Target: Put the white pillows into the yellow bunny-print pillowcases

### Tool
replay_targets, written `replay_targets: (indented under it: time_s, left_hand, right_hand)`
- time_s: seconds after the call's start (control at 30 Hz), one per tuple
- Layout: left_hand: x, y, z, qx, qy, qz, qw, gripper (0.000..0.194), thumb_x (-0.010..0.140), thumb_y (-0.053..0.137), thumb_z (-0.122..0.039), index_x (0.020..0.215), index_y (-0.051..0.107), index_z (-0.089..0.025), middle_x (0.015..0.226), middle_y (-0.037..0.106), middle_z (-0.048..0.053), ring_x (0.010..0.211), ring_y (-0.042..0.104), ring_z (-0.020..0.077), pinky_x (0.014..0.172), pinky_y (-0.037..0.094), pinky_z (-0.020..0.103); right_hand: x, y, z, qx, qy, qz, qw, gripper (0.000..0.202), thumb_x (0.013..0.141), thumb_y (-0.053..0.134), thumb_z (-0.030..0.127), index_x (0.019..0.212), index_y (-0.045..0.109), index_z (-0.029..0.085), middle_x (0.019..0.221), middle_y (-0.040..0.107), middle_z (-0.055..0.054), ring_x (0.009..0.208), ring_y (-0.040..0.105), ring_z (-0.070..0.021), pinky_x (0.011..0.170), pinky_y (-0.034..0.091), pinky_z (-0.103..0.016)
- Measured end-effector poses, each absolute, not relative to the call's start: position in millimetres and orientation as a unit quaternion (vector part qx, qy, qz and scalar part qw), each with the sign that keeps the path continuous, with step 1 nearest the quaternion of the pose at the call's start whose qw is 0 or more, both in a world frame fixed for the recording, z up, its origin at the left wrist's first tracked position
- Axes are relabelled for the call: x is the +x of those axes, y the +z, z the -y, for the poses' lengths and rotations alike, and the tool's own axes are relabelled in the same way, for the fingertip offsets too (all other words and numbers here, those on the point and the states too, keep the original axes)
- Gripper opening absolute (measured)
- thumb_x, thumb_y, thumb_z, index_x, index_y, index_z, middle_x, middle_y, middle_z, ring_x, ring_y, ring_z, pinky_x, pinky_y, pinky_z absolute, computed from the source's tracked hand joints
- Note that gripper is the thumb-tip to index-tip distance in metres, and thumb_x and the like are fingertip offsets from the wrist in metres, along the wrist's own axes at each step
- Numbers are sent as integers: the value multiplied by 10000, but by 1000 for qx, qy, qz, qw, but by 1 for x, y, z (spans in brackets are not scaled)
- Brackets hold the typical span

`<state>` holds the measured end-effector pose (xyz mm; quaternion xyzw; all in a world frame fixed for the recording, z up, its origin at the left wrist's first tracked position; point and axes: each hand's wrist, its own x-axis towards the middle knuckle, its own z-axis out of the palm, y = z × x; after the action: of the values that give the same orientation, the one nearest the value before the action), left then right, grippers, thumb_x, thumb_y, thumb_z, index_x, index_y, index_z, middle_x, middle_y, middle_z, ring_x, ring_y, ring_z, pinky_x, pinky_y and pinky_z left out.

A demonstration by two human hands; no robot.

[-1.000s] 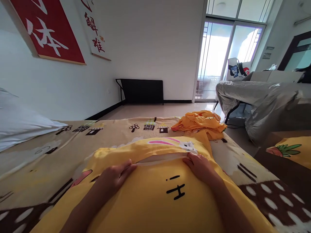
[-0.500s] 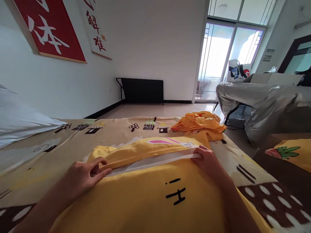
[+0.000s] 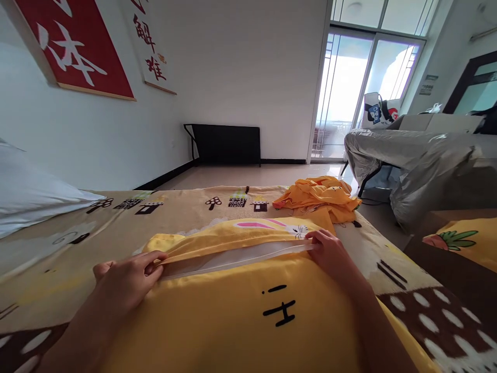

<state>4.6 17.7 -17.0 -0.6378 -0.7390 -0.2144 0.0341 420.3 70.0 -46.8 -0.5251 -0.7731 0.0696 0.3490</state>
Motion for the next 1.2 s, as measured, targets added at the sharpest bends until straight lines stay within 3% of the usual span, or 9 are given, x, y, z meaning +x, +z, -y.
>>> replay_targets:
  time_s: [0.17, 0.3, 0.4, 0.53, 0.7, 0.9, 0.97, 1.07, 1.2]
  left_hand:
    - [0, -12, -16, -632, -228, 740, 38, 348, 774, 368, -390, 819, 671, -224, 940, 686, 57, 852, 624, 249, 888, 314, 468]
    - [-11, -8, -10, -641, -279, 713, -54, 361, 734, 421, -488, 827, 641, -218, 978, 672, 43, 876, 624, 224, 797, 423, 326]
    - [-21, -9, -8, -646, -218, 717, -147, 343, 712, 444, -489, 798, 629, -214, 871, 696, 27, 799, 634, 208, 697, 449, 256]
    - [-31, -12, -3, -670, -157, 703, -181, 333, 734, 444, -456, 801, 654, -207, 832, 703, 15, 790, 631, 204, 669, 432, 236]
    - [-40, -13, 5, -688, -200, 674, -183, 312, 745, 399, -419, 716, 624, -205, 752, 664, 4, 744, 593, 188, 657, 399, 241]
    - [-51, -20, 7, -691, -285, 646, -157, 282, 748, 399, -443, 687, 538, -205, 656, 567, -6, 634, 515, 165, 597, 363, 256]
    - [-54, -22, 7, -694, -307, 633, -155, 273, 756, 403, -443, 680, 512, -205, 655, 546, -12, 628, 498, 157, 597, 361, 254]
    - [-55, -22, 10, -684, -316, 633, -177, 278, 762, 419, -457, 675, 489, -203, 650, 535, -15, 639, 491, 157, 607, 365, 255]
    - [-55, -21, 17, -683, -324, 623, -202, 285, 768, 428, -466, 685, 480, -198, 682, 545, -7, 683, 490, 162, 646, 381, 262]
  right_hand:
    - [409, -23, -44, -482, 121, 802, 331, 253, 841, 474, 278, 1041, 617, 220, 1034, 644, -56, 940, 592, -182, 853, 467, -312]
    - [390, -11, -22, -396, 122, 864, 285, 284, 906, 452, 331, 1119, 623, 250, 1206, 610, -52, 1138, 530, -198, 1000, 394, -345]
    - [379, -12, -14, -379, 134, 889, 220, 329, 895, 495, 394, 1193, 601, 300, 1288, 570, -9, 1207, 491, -193, 1044, 361, -337]
    - [371, -19, -11, -402, 135, 889, 175, 369, 912, 448, 442, 1220, 593, 299, 1316, 553, -6, 1240, 466, -194, 1049, 359, -336]
    - [356, -23, -6, -405, 73, 893, 184, 331, 923, 428, 381, 1171, 610, 256, 1224, 614, -49, 1163, 529, -202, 1005, 392, -364]
    - [301, -11, 18, -395, -58, 861, 314, 246, 903, 462, 293, 1107, 582, 227, 1194, 618, -77, 1123, 546, -210, 949, 415, -379]
    - [264, 1, 30, -341, -56, 882, 319, 213, 903, 465, 243, 1078, 585, 215, 1187, 622, -76, 1129, 540, -197, 961, 388, -362]
    - [199, 15, 42, -298, -19, 911, 285, 148, 897, 470, 184, 943, 608, 207, 1024, 678, -41, 982, 597, -163, 893, 393, -315]
    - [133, -3, 36, -333, 2, 901, 277, 103, 853, 502, 163, 889, 595, 191, 913, 682, -33, 868, 607, -172, 779, 393, -304]
